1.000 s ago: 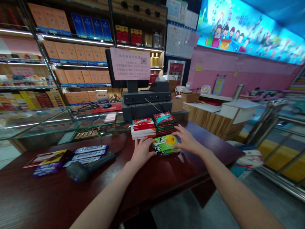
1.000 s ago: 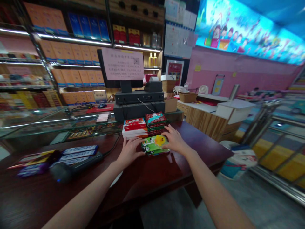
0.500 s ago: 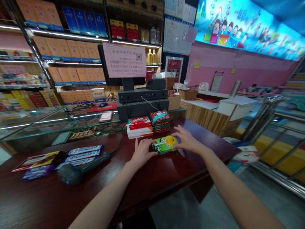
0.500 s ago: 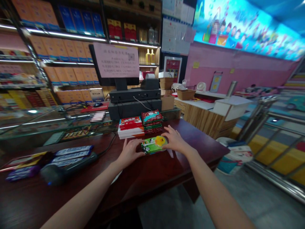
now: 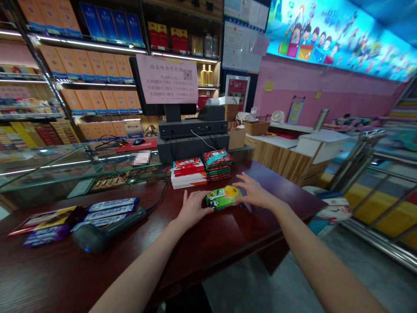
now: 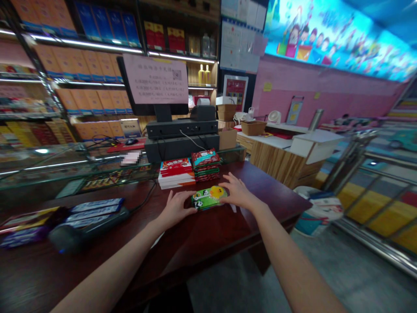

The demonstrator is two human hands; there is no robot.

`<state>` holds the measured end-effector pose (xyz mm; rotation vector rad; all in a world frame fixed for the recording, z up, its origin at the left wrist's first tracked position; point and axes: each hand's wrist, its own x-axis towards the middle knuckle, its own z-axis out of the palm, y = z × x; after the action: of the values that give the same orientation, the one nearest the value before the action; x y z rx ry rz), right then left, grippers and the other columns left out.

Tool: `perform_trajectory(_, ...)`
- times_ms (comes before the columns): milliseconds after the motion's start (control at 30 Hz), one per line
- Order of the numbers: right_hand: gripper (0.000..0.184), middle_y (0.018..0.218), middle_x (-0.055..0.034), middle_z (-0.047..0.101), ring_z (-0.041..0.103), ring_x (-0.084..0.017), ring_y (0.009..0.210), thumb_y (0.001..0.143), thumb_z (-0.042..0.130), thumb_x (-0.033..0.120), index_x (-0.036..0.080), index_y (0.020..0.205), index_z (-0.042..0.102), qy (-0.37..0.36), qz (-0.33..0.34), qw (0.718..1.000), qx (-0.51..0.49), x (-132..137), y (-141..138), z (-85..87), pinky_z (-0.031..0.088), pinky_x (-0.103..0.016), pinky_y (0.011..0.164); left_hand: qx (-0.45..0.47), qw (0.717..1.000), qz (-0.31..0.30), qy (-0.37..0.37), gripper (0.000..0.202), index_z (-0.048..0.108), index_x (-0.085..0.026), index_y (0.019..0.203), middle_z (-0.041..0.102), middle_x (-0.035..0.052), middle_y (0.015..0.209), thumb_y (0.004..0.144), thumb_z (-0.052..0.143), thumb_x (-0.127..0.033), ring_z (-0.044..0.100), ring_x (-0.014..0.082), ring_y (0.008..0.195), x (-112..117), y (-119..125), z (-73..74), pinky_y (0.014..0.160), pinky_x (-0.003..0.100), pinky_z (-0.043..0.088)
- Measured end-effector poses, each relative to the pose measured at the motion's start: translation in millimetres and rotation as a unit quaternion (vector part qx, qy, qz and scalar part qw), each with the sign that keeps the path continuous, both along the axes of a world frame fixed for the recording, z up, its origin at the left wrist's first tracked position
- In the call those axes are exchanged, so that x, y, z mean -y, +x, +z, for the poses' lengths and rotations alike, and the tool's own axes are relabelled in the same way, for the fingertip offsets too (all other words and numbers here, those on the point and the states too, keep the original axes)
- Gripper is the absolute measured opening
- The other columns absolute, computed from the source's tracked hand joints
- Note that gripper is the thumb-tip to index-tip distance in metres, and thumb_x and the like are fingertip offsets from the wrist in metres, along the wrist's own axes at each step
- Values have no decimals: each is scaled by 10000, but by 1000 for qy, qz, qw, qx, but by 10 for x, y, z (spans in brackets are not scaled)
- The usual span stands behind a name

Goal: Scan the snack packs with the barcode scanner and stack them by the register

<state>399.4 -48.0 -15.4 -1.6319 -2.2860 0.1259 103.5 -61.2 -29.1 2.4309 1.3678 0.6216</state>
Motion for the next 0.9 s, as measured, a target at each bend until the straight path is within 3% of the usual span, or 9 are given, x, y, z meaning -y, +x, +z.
perform_trajectory(433, 729, 1584, -150, 389, 202, -388, 1519, 731, 791, 515, 229, 1377, 611, -27, -4, 1000, 16, 32, -22, 62, 209, -634, 1190, 0, 1000, -8, -14, 624, 522, -309, 1395, 575, 41, 1459, 809, 714, -408, 443, 312, 1407, -8, 9, 12, 1193, 666, 114)
perform_trajectory(633, 633, 1559, -132, 432, 238, -388, 1508, 764, 775, 484, 252, 1338, 644, 7, 17, 1000, 5, 44, -118, 113, 227, -639, 1183, -8, 1000, -6, -9, 685, 491, -293, 1430, 503, 75, 1525, 803, 724, -440, 380, 319, 1457, 18, -14, 42, 1204, 639, 127)
perform_trajectory(900, 518, 1505, -139, 500, 318, -373, 1479, 831, 731, 434, 235, 1305, 665, 56, 66, 996, 2, 7, -410, 151, 280, -632, 1167, -3, 999, 8, 31, 645, 514, -273, 1408, 542, 70, 1492, 820, 718, -443, 421, 296, 1427, 34, -188, 113, 1211, 570, 161)
